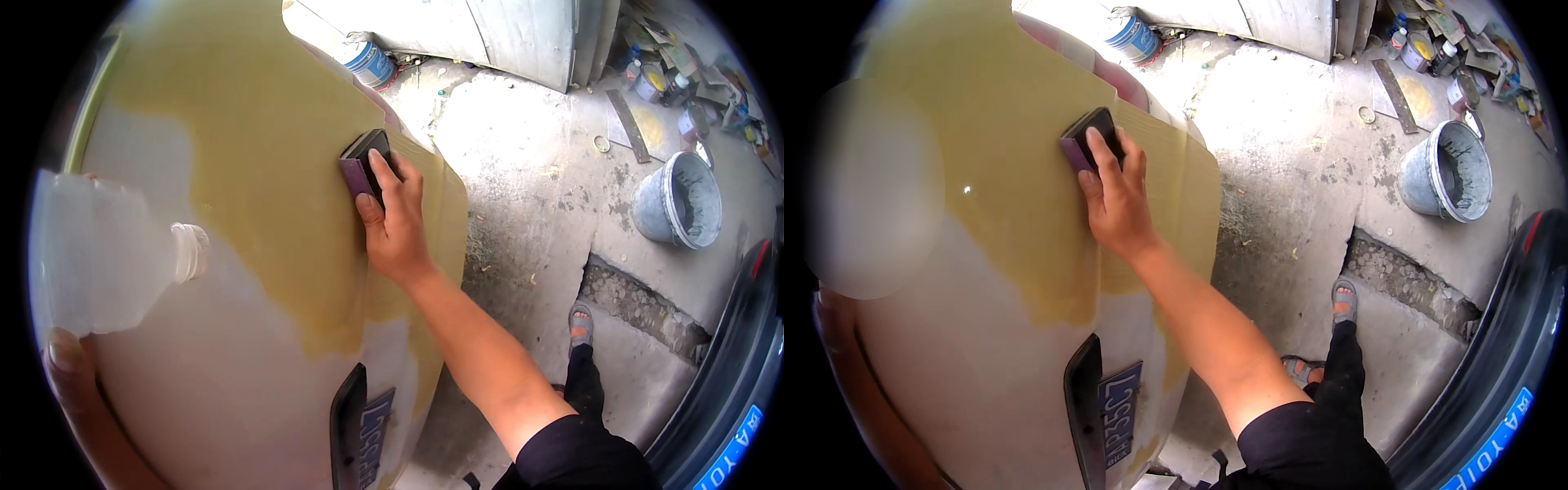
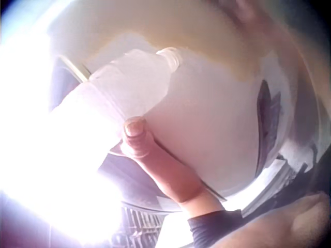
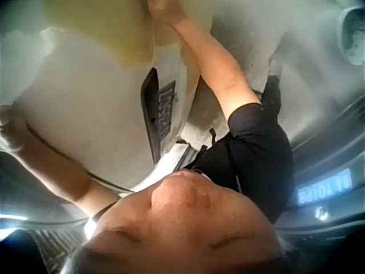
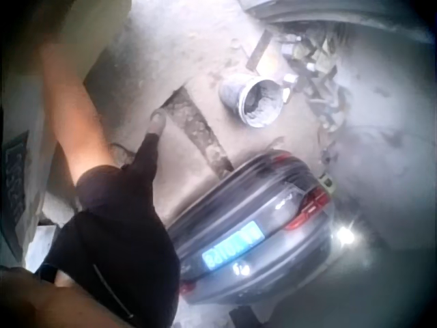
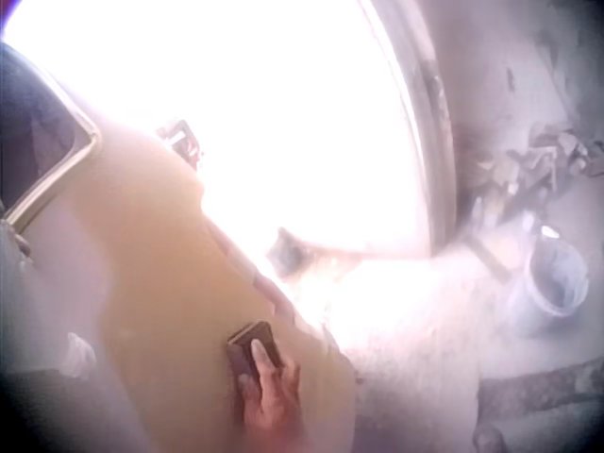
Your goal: The person dips sandpaper into a bucket of water and then uses it along with a sanding block to sand a repair area on a vehicle body, frequently pouring water from a plastic bottle onto the surface.
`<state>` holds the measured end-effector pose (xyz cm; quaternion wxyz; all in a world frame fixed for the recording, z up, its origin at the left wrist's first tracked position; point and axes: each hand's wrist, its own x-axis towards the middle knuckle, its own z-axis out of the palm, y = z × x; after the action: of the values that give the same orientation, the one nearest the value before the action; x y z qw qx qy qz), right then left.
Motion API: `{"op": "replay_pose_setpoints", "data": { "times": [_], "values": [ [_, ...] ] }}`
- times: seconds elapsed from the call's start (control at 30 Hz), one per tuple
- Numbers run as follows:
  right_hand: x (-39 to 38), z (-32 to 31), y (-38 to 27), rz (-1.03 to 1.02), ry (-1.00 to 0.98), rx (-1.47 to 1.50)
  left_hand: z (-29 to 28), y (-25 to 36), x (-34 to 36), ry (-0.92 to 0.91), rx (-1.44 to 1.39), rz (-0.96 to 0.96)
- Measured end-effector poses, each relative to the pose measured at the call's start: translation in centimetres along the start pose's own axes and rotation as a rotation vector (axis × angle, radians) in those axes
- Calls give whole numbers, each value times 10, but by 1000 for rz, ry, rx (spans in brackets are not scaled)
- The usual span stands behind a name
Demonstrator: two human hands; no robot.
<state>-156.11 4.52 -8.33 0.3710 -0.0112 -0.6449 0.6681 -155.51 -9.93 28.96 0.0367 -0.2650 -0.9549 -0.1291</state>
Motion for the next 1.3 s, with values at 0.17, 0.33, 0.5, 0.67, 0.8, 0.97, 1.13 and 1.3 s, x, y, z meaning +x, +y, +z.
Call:
{"op": "replay_pose_setpoints", "data": {
  "times": [0.17,0.33,0.5,0.67,0.8,0.97,1.13,1.3],
  "values": [
    [-151,-20,-35,4,-131,22,10,-17,2,-7,-52,1],
    [-66,7,-31,69,-46,102,-17,2,-6,-19,27,-31],
    [49,-15,24,111,-24,-11,35,13,9,86,-172,-53],
    [-85,8,-74,169,-92,156,8,39,7,152,-41,-114],
    [-12,3,-35,233,-22,19,28,32,16,134,-165,-120],
    [142,13,38,265,-1,-58,25,53,26,184,-271,-159],
    [29,7,-37,280,-108,-12,21,53,18,252,-269,-187],
    [4,3,-62,295,-81,27,20,21,16,222,-315,76]
  ]
}}
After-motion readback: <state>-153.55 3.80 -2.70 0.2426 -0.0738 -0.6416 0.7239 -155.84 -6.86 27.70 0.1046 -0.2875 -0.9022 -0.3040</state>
